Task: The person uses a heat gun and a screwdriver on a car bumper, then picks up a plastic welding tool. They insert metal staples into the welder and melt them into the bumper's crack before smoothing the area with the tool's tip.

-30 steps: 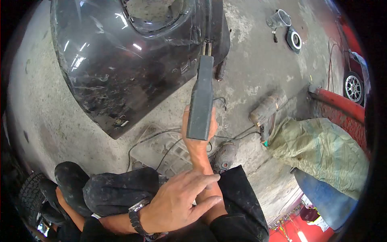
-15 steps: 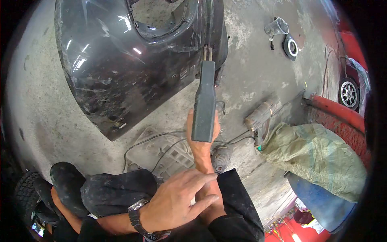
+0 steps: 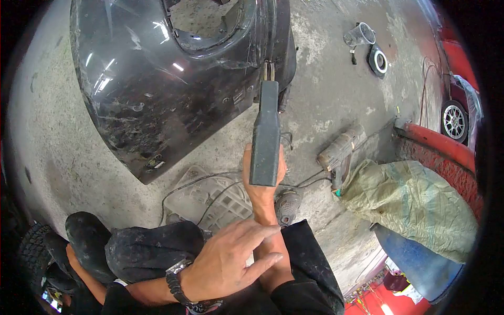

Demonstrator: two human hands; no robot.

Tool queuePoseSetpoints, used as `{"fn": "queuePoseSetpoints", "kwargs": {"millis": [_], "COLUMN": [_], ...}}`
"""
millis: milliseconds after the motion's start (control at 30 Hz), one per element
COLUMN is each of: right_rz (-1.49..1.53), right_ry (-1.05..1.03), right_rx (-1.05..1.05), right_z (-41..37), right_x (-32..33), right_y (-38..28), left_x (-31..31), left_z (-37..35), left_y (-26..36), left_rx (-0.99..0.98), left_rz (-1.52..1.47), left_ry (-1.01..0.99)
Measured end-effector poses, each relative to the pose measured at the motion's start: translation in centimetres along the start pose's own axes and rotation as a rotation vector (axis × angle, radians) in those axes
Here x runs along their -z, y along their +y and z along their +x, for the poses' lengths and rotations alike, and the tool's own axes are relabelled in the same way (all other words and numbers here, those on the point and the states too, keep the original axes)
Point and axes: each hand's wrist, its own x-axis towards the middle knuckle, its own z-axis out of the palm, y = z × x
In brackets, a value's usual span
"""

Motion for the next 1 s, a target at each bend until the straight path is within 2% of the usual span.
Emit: {"fn": "queuePoseSetpoints", "kwargs": {"millis": [333, 433, 633, 733, 1000], "right_rz": [0.016, -0.071, 0.054, 0.063, 0.075], "right_ry": [0.014, 0.009, 0.067, -0.023, 0.013], "right_rx": [0.040, 0.017, 0.045, -0.005, 0.011], "right_z": [0.2, -0.3, -1.1, -1.0, -0.9], "right_x": [-0.1, -0.2, -0.7, -0.2, -0.5], "right_y": [0.3, 0.8, 1.4, 1.3, 1.7], "left_x": [-0.1, -0.1, 0.1, -0.2, -0.3], "left_z": [0.0, 0.0, 0.0, 0.2, 0.3], "left_y": [-0.1, -0.1, -0.3, -0.3, -0.3], "left_rx": [-0.006, -0.011, 0.026, 0.032, 0.051], "left_rz": [0.012, 0.001, 0.022, 0.023, 0.044], "left_ry": [-0.009, -0.001, -0.006, -0.016, -0.033]}}
